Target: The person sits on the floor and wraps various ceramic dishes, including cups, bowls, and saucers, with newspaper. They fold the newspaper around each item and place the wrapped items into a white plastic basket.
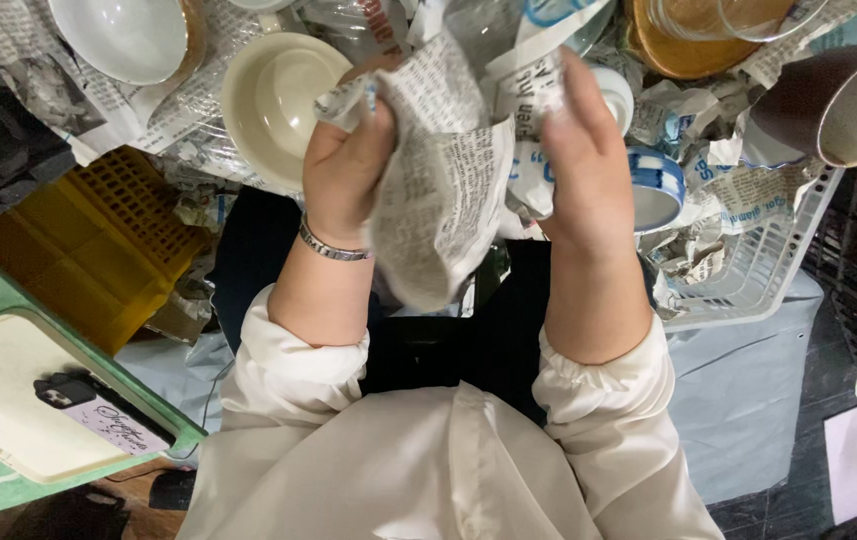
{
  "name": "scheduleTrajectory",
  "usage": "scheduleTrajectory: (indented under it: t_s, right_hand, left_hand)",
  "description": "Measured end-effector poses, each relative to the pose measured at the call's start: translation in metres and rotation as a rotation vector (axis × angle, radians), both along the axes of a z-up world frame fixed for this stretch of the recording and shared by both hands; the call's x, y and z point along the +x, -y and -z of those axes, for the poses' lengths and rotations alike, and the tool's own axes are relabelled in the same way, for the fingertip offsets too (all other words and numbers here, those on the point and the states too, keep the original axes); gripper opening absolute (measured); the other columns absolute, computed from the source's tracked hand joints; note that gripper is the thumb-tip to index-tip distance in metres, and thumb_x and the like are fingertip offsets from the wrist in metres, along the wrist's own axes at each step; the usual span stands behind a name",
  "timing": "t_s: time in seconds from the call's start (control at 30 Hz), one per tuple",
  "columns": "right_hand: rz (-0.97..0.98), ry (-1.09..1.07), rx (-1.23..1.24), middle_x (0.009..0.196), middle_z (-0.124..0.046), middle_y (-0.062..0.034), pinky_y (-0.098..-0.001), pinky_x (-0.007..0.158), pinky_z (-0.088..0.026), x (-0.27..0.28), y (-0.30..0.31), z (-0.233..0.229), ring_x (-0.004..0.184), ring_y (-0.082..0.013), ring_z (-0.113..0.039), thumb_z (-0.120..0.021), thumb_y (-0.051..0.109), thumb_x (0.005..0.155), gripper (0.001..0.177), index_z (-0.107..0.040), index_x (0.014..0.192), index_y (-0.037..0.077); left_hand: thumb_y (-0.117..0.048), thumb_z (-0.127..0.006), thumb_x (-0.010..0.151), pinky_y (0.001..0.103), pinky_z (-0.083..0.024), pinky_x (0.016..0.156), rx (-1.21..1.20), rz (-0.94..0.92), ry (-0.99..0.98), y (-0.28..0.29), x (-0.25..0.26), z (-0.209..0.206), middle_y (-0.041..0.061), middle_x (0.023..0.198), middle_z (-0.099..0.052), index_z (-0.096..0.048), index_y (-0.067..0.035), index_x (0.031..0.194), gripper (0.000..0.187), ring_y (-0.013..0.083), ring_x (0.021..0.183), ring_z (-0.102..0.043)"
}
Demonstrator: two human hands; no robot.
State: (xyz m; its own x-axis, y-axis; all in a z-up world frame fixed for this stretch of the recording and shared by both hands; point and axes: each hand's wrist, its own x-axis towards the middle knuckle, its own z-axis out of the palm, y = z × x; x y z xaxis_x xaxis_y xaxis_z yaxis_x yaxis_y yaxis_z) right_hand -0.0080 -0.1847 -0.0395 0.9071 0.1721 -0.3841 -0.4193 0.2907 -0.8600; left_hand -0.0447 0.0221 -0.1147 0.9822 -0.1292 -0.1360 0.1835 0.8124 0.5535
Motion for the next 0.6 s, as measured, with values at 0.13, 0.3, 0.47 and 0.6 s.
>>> scheduleTrajectory:
  t_s: [0.13, 0.3, 0.47, 0.6]
  right_hand:
    - [-0.090, 0.046, 0.094, 0.148, -0.057, -0.0136, -0.0352, 0.119, -0.044, 0.000, 0.005, 0.006, 0.137, -0.0222, -0.056, -0.071, 0.010, 0.103, 0.068, -0.039, 0.162, -0.005]
    - [-0.185, -0.065, 0.017, 0.143, -0.062, -0.0159, -0.0402, 0.115, -0.047, -0.002, 0.014, 0.012, 0.133, -0.0263, -0.061, -0.075, 0.006, 0.092, 0.072, -0.044, 0.157, -0.006]
    - [-0.268, -0.021, 0.106, 0.147, -0.058, -0.0125, -0.0376, 0.120, -0.045, -0.006, 0.011, 0.017, 0.138, -0.0231, -0.056, -0.077, 0.003, 0.091, 0.084, -0.036, 0.163, -0.001]
    - [-0.325, -0.067, 0.228, 0.152, -0.053, -0.0114, -0.0374, 0.121, -0.043, -0.009, 0.008, 0.022, 0.142, -0.0227, -0.053, -0.079, 0.004, 0.090, 0.089, -0.031, 0.166, 0.002]
  left_hand:
    - [-0.024, -0.055, 0.119, 0.034, -0.053, 0.105, -0.016, -0.070, -0.107, -0.007, -0.016, -0.008, 0.010, 0.132, -0.068, -0.058, -0.002, 0.143, 0.033, 0.0196, 0.120, -0.067]
    - [-0.027, -0.055, 0.118, 0.035, -0.053, 0.105, -0.014, -0.190, -0.157, -0.033, -0.008, -0.020, 0.011, 0.134, -0.067, -0.056, -0.002, 0.144, 0.037, 0.0208, 0.121, -0.066]
    - [-0.029, -0.055, 0.117, 0.037, -0.052, 0.105, -0.056, -0.199, -0.192, -0.040, -0.008, -0.026, 0.012, 0.136, -0.065, -0.055, -0.002, 0.146, 0.040, 0.0220, 0.122, -0.065]
    - [-0.031, -0.055, 0.116, 0.037, -0.052, 0.106, -0.091, -0.181, -0.219, -0.033, -0.027, -0.022, 0.012, 0.137, -0.064, -0.054, -0.002, 0.147, 0.042, 0.0230, 0.123, -0.065]
